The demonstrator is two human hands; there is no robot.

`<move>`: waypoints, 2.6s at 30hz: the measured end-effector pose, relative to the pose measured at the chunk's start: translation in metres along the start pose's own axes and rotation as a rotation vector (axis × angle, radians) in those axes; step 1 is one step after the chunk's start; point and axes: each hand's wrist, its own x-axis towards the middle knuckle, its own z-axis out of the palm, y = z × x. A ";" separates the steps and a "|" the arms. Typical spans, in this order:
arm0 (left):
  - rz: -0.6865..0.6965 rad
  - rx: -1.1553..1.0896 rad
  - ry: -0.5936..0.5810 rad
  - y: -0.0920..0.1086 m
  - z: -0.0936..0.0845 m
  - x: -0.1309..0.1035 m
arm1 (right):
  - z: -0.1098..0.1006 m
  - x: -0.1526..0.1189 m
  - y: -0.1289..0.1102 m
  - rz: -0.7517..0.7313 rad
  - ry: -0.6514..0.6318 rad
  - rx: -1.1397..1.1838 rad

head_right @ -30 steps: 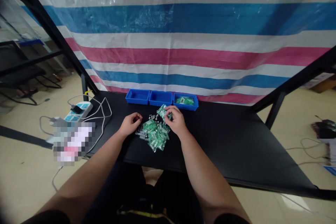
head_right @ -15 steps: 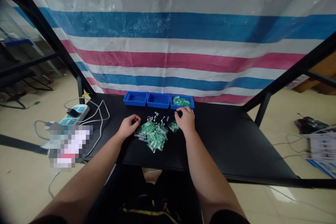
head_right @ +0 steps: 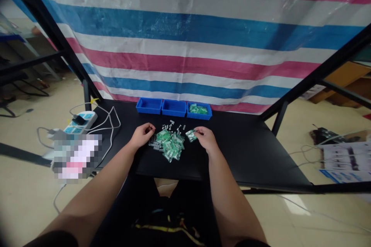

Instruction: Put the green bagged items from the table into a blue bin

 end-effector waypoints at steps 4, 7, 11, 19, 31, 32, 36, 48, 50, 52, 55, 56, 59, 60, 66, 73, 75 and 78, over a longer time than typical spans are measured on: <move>0.006 -0.001 -0.012 -0.001 0.000 0.001 | 0.017 -0.030 -0.027 0.088 -0.126 0.417; 0.012 0.002 -0.015 -0.002 0.001 0.001 | 0.034 -0.049 -0.041 0.106 -0.206 0.527; 0.015 -0.010 -0.017 -0.003 0.000 0.000 | 0.052 -0.059 -0.045 0.026 -0.268 0.409; 0.008 -0.038 -0.025 -0.003 -0.001 0.001 | 0.062 -0.065 -0.038 -0.374 -0.200 0.088; -0.001 -0.025 -0.013 -0.003 0.000 0.001 | 0.045 -0.018 -0.030 -0.397 0.131 0.137; 0.001 -0.020 -0.013 -0.002 -0.001 0.001 | 0.039 -0.004 -0.028 -0.392 0.184 0.145; 0.001 -0.034 -0.018 0.000 -0.002 0.001 | 0.011 0.055 -0.027 -0.388 0.341 0.177; -0.006 -0.057 -0.014 -0.001 0.000 0.001 | -0.002 0.095 -0.030 -0.397 0.270 -0.961; -0.005 -0.055 -0.012 -0.001 0.000 0.001 | 0.004 0.093 -0.025 -0.374 0.179 -1.013; -0.005 -0.057 -0.012 -0.002 -0.001 0.001 | 0.008 0.093 -0.020 -0.356 0.124 -1.037; -0.001 -0.059 -0.020 -0.004 -0.001 0.002 | 0.008 0.098 -0.014 -0.348 0.102 -1.027; -0.001 -0.058 -0.023 -0.004 -0.001 0.002 | 0.008 0.100 -0.014 -0.343 0.102 -1.016; -0.007 -0.059 -0.020 -0.001 -0.001 0.003 | 0.006 0.102 -0.016 -0.317 0.079 -0.986; -0.002 -0.059 -0.014 0.003 -0.001 0.002 | 0.006 0.101 -0.017 -0.312 0.070 -0.978; 0.118 0.178 0.123 0.041 -0.030 -0.034 | 0.002 0.070 -0.017 -0.470 0.206 -0.913; -0.350 0.873 0.300 0.034 -0.140 -0.136 | -0.024 0.020 0.022 -0.615 0.341 -0.739; -0.520 1.004 0.220 0.026 -0.162 -0.148 | -0.028 0.017 0.031 -0.609 0.374 -0.676; -0.628 1.066 0.148 0.019 -0.178 -0.147 | -0.027 0.021 0.038 -0.610 0.374 -0.596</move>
